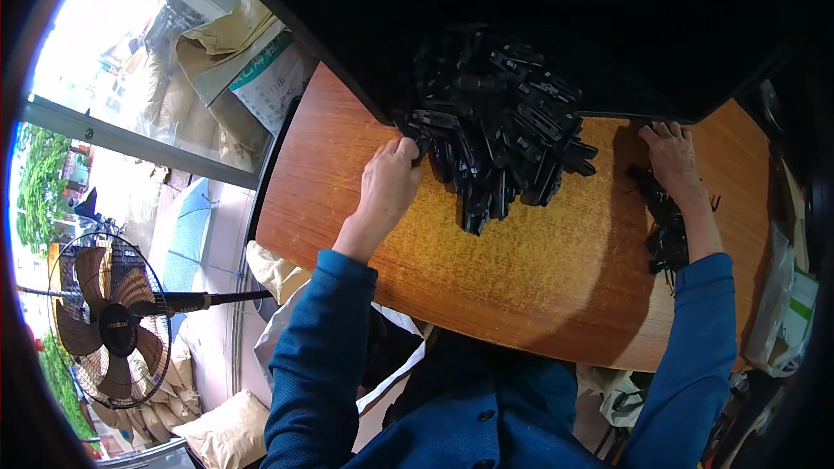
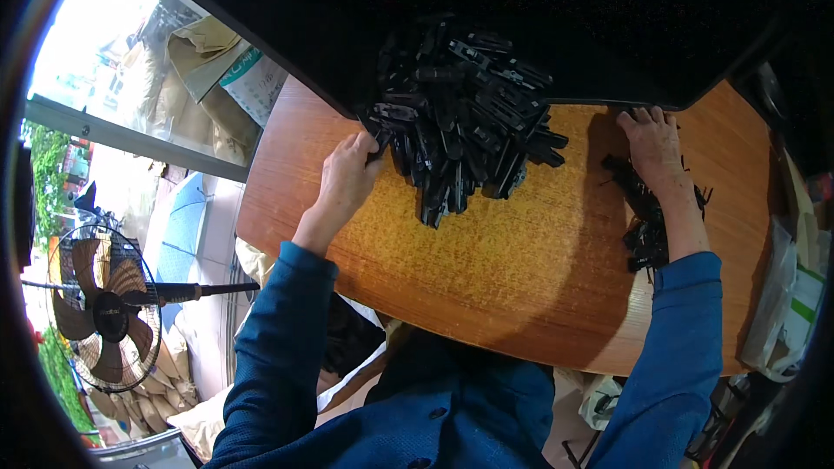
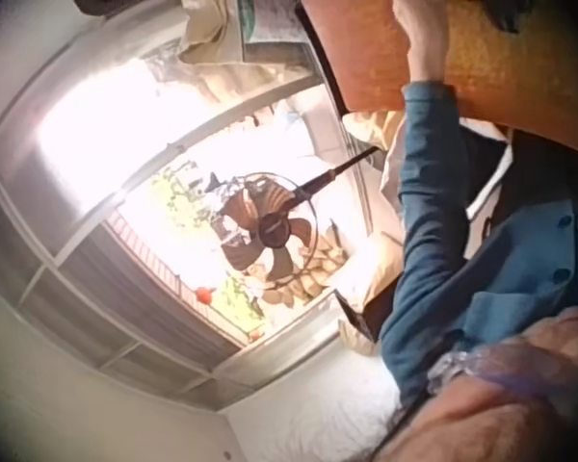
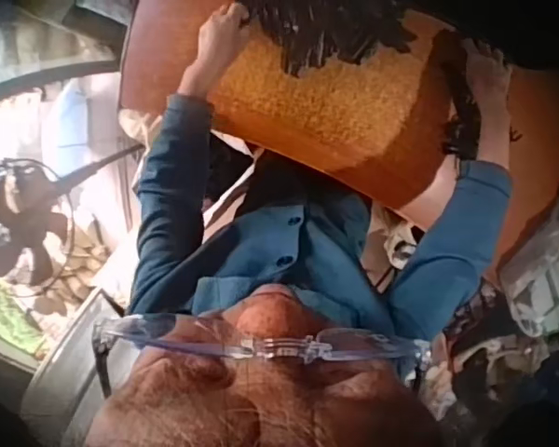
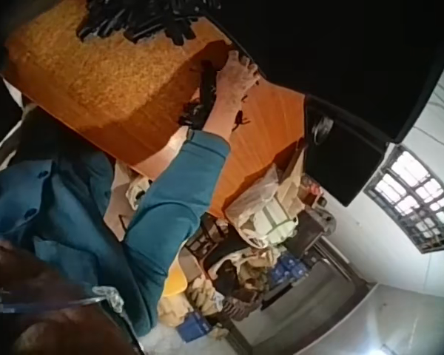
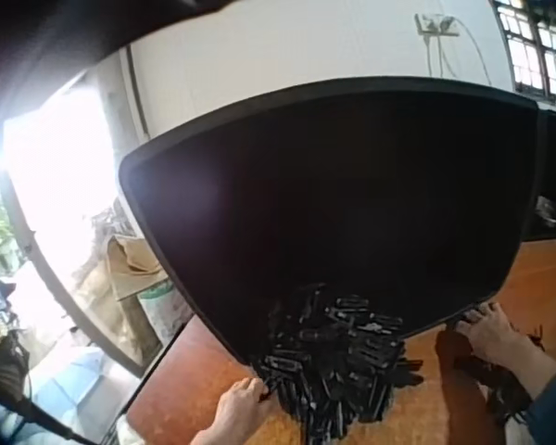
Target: Assembling small black plastic components by hand at a workbench.
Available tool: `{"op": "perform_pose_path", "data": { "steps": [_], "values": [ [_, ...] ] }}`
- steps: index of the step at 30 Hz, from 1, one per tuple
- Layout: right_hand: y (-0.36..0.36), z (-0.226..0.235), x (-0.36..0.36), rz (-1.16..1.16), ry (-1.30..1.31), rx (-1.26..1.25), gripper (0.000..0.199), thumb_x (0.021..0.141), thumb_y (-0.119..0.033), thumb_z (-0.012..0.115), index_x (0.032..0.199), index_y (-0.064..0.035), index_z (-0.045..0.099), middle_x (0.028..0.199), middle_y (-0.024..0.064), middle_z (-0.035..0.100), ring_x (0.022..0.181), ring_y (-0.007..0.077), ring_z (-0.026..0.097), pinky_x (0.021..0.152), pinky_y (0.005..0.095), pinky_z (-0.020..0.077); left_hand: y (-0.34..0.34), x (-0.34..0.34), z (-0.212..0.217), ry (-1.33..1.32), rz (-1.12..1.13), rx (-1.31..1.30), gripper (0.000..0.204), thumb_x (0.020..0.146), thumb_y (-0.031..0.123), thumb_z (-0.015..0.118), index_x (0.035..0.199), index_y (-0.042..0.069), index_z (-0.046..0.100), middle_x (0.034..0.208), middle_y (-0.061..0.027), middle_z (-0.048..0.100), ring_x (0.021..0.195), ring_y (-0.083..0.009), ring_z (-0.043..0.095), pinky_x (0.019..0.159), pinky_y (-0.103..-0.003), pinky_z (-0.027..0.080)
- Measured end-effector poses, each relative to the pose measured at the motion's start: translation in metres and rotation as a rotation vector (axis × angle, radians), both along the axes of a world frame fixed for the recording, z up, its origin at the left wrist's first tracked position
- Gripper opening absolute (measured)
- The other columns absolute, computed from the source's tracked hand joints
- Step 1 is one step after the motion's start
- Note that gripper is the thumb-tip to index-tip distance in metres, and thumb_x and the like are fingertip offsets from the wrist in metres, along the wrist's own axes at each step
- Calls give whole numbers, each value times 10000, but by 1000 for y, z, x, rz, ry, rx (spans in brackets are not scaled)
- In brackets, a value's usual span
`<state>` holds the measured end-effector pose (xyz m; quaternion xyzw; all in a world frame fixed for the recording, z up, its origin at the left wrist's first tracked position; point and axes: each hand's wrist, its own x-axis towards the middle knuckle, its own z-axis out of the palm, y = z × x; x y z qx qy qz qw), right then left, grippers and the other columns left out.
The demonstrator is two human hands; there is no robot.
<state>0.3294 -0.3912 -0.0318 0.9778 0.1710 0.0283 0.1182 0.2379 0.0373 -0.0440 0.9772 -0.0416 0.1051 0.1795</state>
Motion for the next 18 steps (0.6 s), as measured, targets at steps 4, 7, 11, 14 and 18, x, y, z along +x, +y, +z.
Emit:
{"op": "perform_pose_path", "data": {
  "steps": [4, 7, 11, 14, 18],
  "values": [
    [7, 8, -13, 9, -113, 259, 223, 820, -26, 598, 1036, -79, 580, 1070, 86, 589, 1022, 282, 527, 877, 380, 409, 9, -6, -9, 43, 83, -118, 183, 788, 53, 636, 931, 29, 524, 889, -147, 595, 856, -301, 601, 741, -392, 478],
    [16, 21, -34, -118, -140, 696, 131, 848, -56, 599, 970, -47, 551, 939, 58, 595, 878, 225, 558, 796, 310, 437, 14, -25, -12, 184, 108, -614, 142, 840, 12, 621, 934, 39, 518, 916, -111, 627, 825, -240, 622, 715, -332, 497],
    [56, 47, -93, -140, 129, 1409, 63, 893, -87, 565, 925, -48, 529, 835, -24, 538, 771, 110, 529, 710, 275, 450, -1, -73, -4, 396, -125, -1717, 100, 896, -12, 542, 973, 49, 524, 1040, -138, 632, 944, -238, 632, 823, -345, 522],
    [93, 52, -147, -59, 369, 1610, 49, 887, -70, 563, 924, -73, 531, 829, 7, 585, 739, 97, 581, 645, 245, 469, -24, -111, 13, 412, -177, -1886, 133, 908, -8, 525, 1030, 46, 532, 1091, -164, 623, 1009, -267, 630, 878, -351, 521],
    [139, 59, -217, -26, 572, 1821, 261, 883, -20, 531, 1122, -87, 452, 848, 68, 623, 681, 121, 621, 589, 213, 472, -45, -143, 15, 456, -207, -1919, 138, 900, 8, 551, 1032, 47, 536, 1105, -172, 618, 1016, -269, 628, 854, -339, 531]
  ]
}}
